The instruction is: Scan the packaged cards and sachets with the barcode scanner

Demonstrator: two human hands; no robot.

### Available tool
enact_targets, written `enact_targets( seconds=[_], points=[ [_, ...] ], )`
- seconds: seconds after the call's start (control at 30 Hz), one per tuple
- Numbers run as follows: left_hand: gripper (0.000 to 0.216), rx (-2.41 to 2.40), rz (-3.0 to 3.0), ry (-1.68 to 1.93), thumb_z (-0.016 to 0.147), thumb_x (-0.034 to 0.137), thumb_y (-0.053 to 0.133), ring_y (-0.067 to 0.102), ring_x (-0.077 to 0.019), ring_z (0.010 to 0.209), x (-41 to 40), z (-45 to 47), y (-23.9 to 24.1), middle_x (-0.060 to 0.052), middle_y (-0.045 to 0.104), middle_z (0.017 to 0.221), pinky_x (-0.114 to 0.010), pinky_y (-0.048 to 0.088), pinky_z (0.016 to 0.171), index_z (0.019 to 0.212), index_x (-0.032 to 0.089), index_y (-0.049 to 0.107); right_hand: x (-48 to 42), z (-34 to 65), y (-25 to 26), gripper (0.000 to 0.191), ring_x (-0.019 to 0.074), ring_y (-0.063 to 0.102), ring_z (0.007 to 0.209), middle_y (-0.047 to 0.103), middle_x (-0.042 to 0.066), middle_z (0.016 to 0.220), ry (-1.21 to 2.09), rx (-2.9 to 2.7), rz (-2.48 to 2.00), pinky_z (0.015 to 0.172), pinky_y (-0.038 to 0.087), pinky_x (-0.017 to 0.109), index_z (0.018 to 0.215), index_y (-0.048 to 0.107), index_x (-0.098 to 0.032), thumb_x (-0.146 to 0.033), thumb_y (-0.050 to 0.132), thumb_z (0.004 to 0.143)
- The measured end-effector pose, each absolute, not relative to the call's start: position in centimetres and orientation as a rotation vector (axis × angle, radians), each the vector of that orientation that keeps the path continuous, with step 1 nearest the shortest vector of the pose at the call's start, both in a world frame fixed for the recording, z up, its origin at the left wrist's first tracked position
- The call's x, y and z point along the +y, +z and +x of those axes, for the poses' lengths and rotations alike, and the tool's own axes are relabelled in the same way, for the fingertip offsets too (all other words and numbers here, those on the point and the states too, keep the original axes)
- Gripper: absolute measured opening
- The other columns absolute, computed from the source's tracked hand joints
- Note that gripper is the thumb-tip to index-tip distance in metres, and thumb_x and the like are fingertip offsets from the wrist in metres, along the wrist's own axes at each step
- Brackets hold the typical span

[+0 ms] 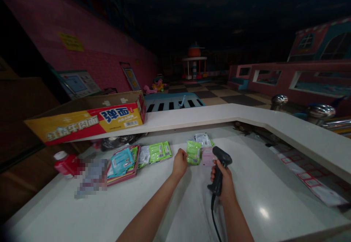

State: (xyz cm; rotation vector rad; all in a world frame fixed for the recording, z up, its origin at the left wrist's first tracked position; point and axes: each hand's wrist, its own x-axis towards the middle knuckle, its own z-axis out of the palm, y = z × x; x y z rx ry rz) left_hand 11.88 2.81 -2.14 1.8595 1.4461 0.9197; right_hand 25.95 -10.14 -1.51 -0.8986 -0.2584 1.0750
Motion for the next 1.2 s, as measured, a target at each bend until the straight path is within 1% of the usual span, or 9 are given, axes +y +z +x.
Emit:
enact_targets(
  seconds=[0.07,0.17,0.37,0.5,0.6,0.7,0.87,1.07,1.2],
  points=[
    [0.010,1.376,1.751,1.067,0.087,0.015,0.042,0.058,-0.0158,0.071,2.9,9.6,-2.6,-0.002,0.058,0.074,-0.027,0.050,0.067,0.081,0.019,0.049,-10.1,25.9,-1.7,0.045,0.0092,0.050,0.040,0.056,-0.006,0.052,1.101,-0.303,-0.899,0.035,0.041,0.019,0.087,0.062,-0.018,-0.049,0.084,0.062],
    [0.009,1.265,1.544,1.242,0.087,0.024,0.042,0.055,-0.0145,0.066,3.1,6.8,-3.6,0.001,0.051,0.074,-0.027,0.053,0.056,0.080,0.020,0.044,-10.2,25.5,-2.2,0.042,0.0099,0.050,0.039,0.057,-0.006,0.053,1.171,-0.423,-0.924,0.035,0.041,0.020,0.090,0.061,-0.019,-0.050,0.080,0.068],
    [0.019,1.187,1.303,1.496,0.084,0.037,0.050,0.055,-0.0141,0.067,3.0,5.1,-5.2,0.001,0.049,0.077,-0.031,0.058,0.053,0.079,0.020,0.044,-10.5,23.7,-3.1,0.043,0.0099,0.047,0.032,0.056,-0.006,0.050,1.333,-0.769,-1.064,0.030,0.037,0.019,0.096,0.060,-0.020,-0.052,0.075,0.072],
    [0.019,1.213,1.277,1.511,0.084,0.037,0.052,0.055,-0.0132,0.065,3.0,5.3,-5.3,0.002,0.048,0.075,-0.031,0.059,0.052,0.079,0.020,0.044,-10.7,23.3,-3.3,0.045,0.0104,0.047,0.030,0.056,-0.006,0.049,1.386,-0.835,-1.108,0.029,0.035,0.019,0.099,0.058,-0.020,-0.053,0.074,0.073],
    [0.018,1.233,1.268,1.497,0.084,0.035,0.051,0.054,-0.0125,0.065,2.9,5.4,-5.2,0.002,0.047,0.074,-0.029,0.058,0.052,0.078,0.020,0.044,-10.8,23.3,-3.1,0.041,0.0103,0.046,0.029,0.056,-0.006,0.049,1.396,-0.829,-1.121,0.029,0.033,0.019,0.094,0.057,-0.021,-0.052,0.073,0.074],
    [0.013,1.265,1.270,1.492,0.085,0.030,0.049,0.054,-0.0124,0.065,2.9,5.3,-5.1,0.001,0.048,0.075,-0.028,0.058,0.052,0.079,0.020,0.044,-11.0,23.2,-2.8,0.037,0.0098,0.046,0.029,0.056,-0.005,0.049,1.400,-0.843,-1.122,0.029,0.033,0.019,0.090,0.056,-0.021,-0.052,0.071,0.075],
    [0.007,1.345,1.333,1.482,0.084,0.020,0.048,0.052,-0.0121,0.062,2.9,5.2,-5.0,0.001,0.049,0.070,-0.025,0.055,0.052,0.078,0.020,0.045,-11.2,23.2,-2.8,0.037,0.0096,0.046,0.031,0.056,-0.006,0.050,1.384,-0.843,-1.118,0.030,0.033,0.019,0.090,0.055,-0.022,-0.052,0.072,0.075],
    [0.013,1.268,1.269,1.493,0.085,0.029,0.049,0.055,-0.0121,0.063,3.0,5.4,-5.2,0.001,0.050,0.075,-0.028,0.057,0.051,0.079,0.019,0.044,-11.0,23.5,-3.4,0.040,0.0102,0.047,0.031,0.056,-0.005,0.051,1.385,-0.838,-1.093,0.029,0.033,0.019,0.093,0.056,-0.021,-0.052,0.072,0.074],
    [0.015,1.265,1.287,1.475,0.084,0.032,0.051,0.054,-0.0118,0.063,3.0,5.4,-5.4,0.001,0.049,0.075,-0.026,0.056,0.049,0.078,0.020,0.044,-10.5,23.9,-3.7,0.042,0.0102,0.048,0.031,0.056,-0.005,0.050,1.412,-0.800,-1.046,0.029,0.033,0.018,0.094,0.057,-0.020,-0.053,0.074,0.073]
  ],
)
